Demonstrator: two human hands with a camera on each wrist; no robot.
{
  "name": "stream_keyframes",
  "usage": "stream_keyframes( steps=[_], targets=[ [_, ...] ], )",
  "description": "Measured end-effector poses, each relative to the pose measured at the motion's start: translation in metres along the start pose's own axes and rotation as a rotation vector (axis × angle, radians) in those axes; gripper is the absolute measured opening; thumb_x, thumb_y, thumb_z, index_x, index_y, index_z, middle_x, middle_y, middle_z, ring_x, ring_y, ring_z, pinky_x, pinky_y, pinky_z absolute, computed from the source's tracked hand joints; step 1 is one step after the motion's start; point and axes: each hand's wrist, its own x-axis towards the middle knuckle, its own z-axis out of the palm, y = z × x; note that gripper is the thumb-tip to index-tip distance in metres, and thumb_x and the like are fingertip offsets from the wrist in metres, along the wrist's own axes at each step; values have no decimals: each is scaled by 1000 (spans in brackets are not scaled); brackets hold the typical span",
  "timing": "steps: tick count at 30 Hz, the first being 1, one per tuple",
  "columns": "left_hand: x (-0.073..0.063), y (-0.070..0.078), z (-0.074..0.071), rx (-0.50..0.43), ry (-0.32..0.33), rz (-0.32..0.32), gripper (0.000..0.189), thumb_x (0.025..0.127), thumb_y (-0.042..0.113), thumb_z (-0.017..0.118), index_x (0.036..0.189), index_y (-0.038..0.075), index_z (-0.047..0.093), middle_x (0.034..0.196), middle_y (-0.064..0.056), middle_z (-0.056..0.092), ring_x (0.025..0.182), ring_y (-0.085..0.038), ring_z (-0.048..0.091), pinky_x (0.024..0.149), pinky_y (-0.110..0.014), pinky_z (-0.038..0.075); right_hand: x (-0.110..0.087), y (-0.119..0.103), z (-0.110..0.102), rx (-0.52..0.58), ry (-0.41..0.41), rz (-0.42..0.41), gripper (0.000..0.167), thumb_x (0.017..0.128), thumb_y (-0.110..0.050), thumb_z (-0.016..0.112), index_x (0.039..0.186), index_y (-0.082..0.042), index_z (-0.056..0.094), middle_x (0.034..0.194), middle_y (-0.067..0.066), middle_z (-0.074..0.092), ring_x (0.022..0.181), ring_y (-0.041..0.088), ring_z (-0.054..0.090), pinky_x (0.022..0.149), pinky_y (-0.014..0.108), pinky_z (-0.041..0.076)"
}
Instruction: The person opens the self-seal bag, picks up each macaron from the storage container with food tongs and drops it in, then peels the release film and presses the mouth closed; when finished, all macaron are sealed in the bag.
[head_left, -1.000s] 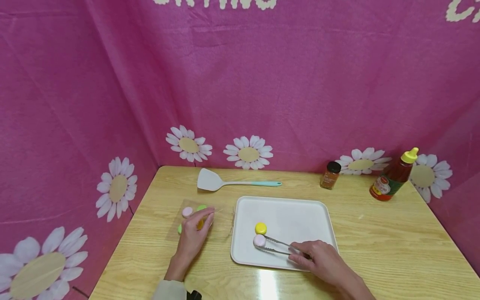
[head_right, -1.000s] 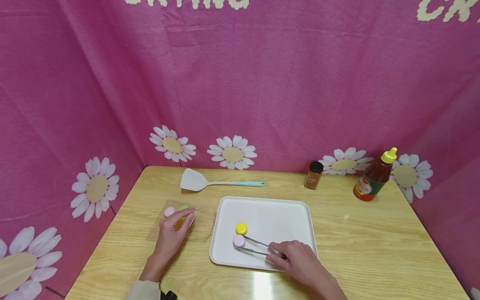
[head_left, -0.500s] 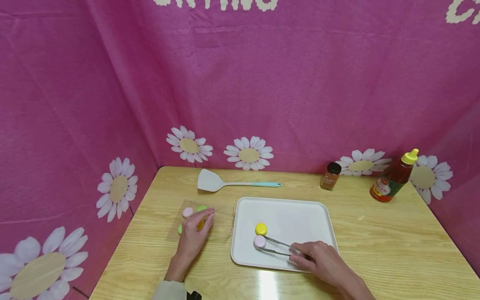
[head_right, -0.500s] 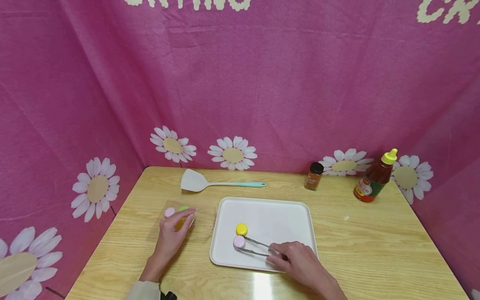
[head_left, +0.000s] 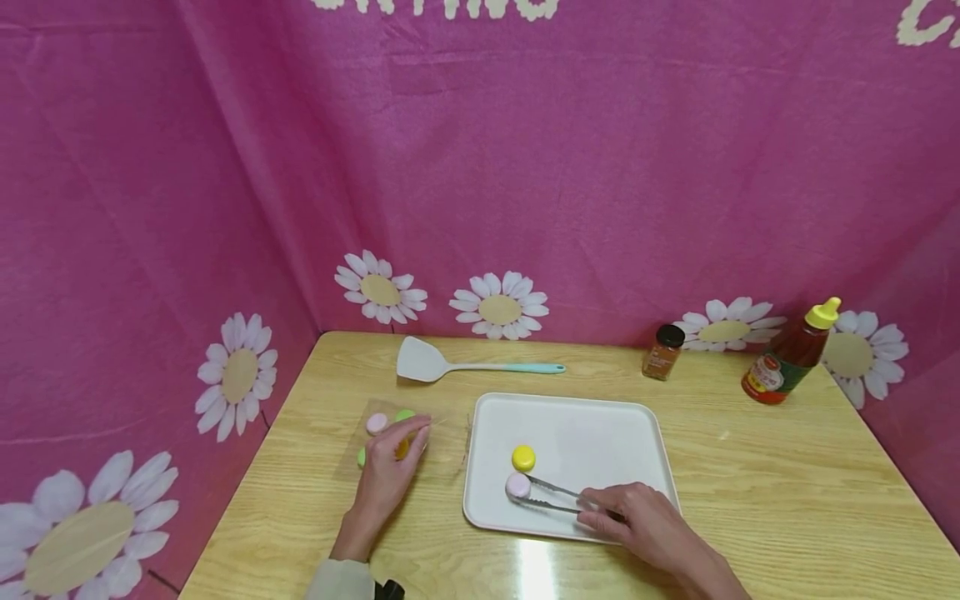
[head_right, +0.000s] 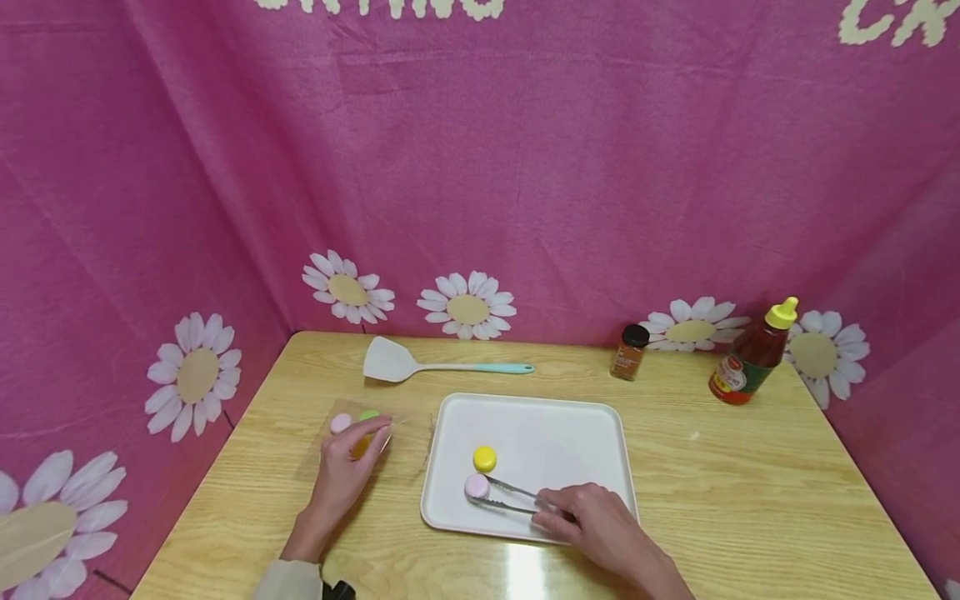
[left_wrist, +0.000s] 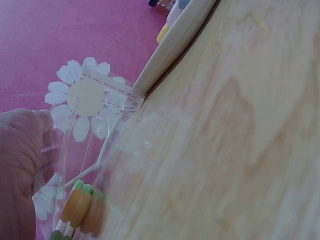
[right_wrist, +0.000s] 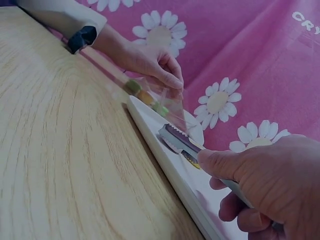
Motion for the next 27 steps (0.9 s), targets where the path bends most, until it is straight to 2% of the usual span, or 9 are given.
stream_keyframes(
  steps=[5, 13, 19, 23, 27],
  targets=[
    [-1, -3, 1, 4, 12, 27, 17, 92, -2, 77, 109, -2, 78, 110, -12, 79, 104, -28, 76, 98, -15, 52, 2, -2, 1, 24, 17, -31, 36, 103, -51, 61, 114, -22, 79, 93, -24, 69, 83, -4, 59, 74, 27, 55],
    [-1, -2, 0, 0, -15, -16, 16, 95, 2, 75, 111, -1, 78, 112, -10, 78, 107, -30, 75, 100, -14, 50, 7, -2, -2, 90, 22, -6, 33, 102, -49, 64, 111, -23, 80, 93, -22, 70, 81, -3, 58, 73, 24, 52],
    [0, -2, -1, 7, -17, -25, 17, 94, 2, 76, 111, -1, 78, 112, -10, 79, 107, -28, 75, 100, -14, 50, 15, 1, -6, 100, 107, -28, 36, 100, -42, 70, 118, -13, 80, 94, -13, 74, 77, -1, 54, 66, 21, 47],
    [0, -1, -1, 3, -21, -37, 17, 95, 3, 76, 111, 0, 78, 112, -9, 79, 108, -26, 75, 100, -13, 50, 25, 0, -8, 91, 135, -37, 36, 100, -41, 70, 119, -13, 80, 99, -12, 75, 77, -1, 54, 66, 20, 46],
    [1, -1, -2, 8, -18, -27, 16, 95, 2, 76, 111, 0, 78, 112, -9, 79, 107, -27, 75, 100, -14, 51, 40, -5, -11, 64, 138, -21, 37, 99, -44, 70, 120, -15, 80, 77, -20, 62, 70, -1, 49, 61, 20, 40]
  ],
)
